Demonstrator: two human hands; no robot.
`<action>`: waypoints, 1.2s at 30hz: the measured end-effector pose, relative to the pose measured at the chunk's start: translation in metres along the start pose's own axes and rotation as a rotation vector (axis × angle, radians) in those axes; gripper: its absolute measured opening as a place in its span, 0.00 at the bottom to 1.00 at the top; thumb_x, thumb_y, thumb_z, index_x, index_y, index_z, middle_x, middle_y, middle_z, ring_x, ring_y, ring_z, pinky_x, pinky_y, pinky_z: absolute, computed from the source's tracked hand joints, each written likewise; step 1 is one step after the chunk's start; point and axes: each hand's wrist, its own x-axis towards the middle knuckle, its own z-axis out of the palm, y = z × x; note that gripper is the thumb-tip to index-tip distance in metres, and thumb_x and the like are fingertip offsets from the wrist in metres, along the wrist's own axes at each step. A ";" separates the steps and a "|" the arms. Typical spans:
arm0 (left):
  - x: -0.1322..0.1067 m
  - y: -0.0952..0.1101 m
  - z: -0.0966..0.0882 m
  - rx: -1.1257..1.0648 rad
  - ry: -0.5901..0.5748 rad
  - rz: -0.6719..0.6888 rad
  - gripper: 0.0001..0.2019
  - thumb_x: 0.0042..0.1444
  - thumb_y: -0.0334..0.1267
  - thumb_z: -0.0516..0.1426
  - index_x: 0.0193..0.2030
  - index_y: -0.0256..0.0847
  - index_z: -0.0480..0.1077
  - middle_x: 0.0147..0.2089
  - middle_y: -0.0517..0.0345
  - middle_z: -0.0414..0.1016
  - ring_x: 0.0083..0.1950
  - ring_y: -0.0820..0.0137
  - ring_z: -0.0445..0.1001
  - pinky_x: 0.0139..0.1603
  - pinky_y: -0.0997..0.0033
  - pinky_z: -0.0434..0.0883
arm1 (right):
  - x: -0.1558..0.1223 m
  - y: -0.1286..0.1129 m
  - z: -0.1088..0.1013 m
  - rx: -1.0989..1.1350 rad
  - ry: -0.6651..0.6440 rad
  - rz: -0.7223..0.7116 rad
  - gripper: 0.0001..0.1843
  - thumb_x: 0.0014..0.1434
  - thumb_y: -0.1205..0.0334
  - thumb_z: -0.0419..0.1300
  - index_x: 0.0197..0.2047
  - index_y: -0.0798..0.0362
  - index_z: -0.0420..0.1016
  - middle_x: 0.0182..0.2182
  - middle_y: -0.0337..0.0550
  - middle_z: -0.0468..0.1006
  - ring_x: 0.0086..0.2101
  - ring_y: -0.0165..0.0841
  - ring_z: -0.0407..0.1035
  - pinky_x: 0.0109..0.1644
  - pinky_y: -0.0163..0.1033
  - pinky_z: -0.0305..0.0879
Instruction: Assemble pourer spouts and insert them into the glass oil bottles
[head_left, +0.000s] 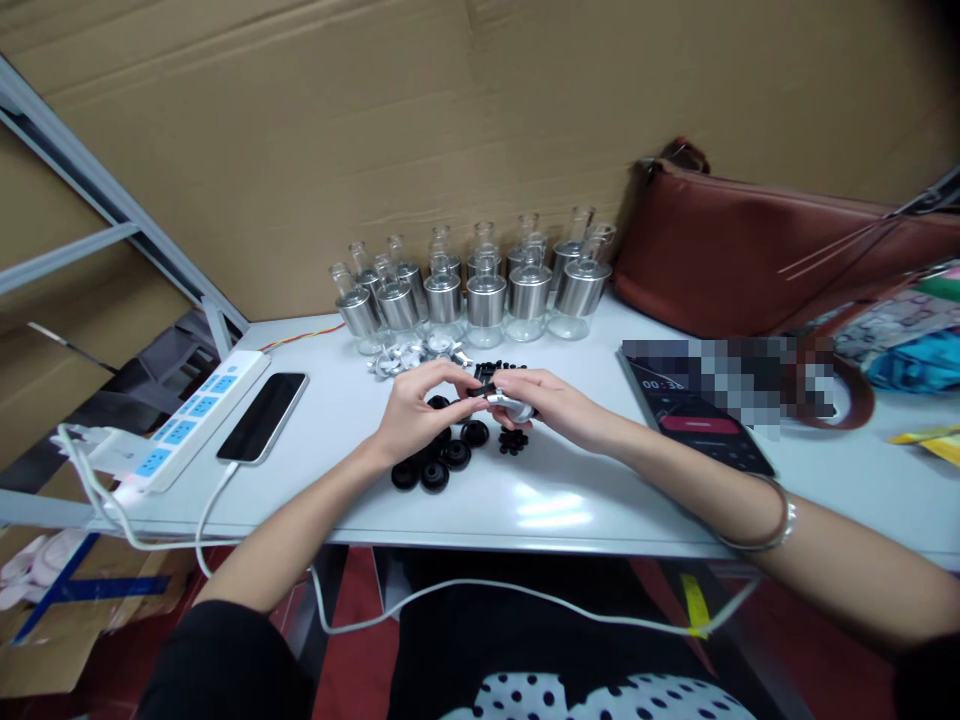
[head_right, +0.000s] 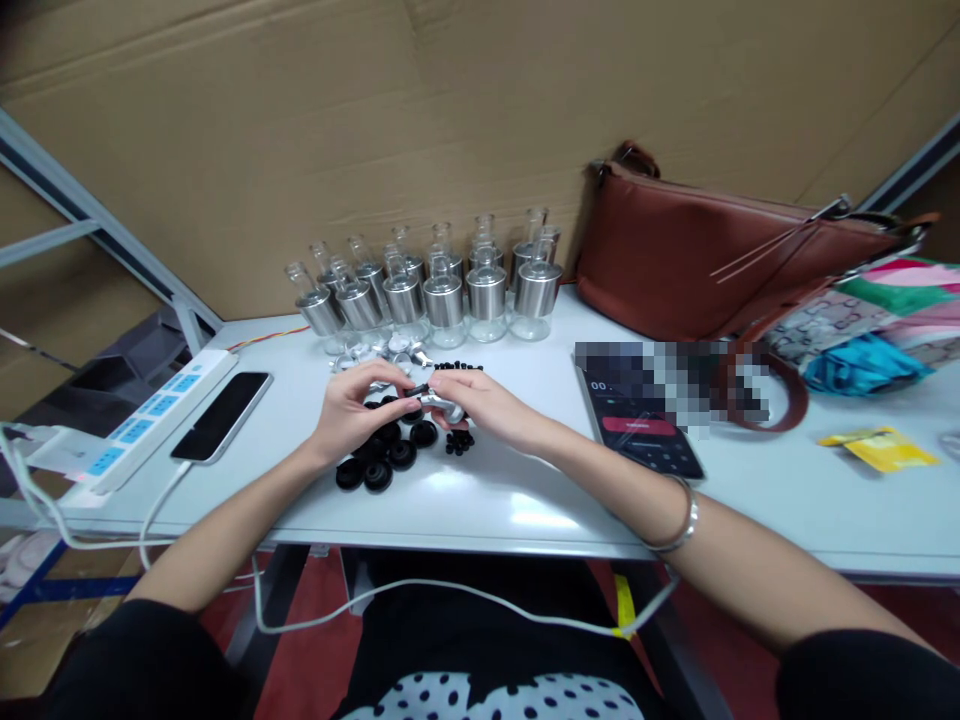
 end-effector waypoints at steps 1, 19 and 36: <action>-0.001 0.000 0.000 0.087 0.010 0.072 0.06 0.49 0.40 0.65 0.31 0.40 0.75 0.30 0.57 0.77 0.32 0.70 0.73 0.37 0.69 0.68 | 0.000 0.001 0.000 0.001 0.008 -0.001 0.20 0.57 0.45 0.54 0.25 0.53 0.63 0.20 0.36 0.64 0.22 0.27 0.58 0.26 0.35 0.50; -0.004 -0.007 0.001 0.285 0.015 0.159 0.04 0.58 0.34 0.59 0.38 0.38 0.74 0.35 0.57 0.80 0.35 0.72 0.77 0.40 0.72 0.71 | 0.002 0.007 0.001 -0.084 0.057 -0.062 0.20 0.62 0.45 0.49 0.28 0.53 0.61 0.24 0.36 0.62 0.24 0.26 0.56 0.28 0.35 0.53; -0.003 0.001 0.005 0.028 0.028 -0.153 0.10 0.52 0.40 0.62 0.38 0.37 0.75 0.37 0.55 0.80 0.38 0.69 0.79 0.41 0.73 0.76 | 0.000 0.008 0.002 -0.058 0.083 -0.092 0.23 0.60 0.41 0.50 0.30 0.53 0.61 0.24 0.35 0.61 0.25 0.26 0.55 0.28 0.34 0.54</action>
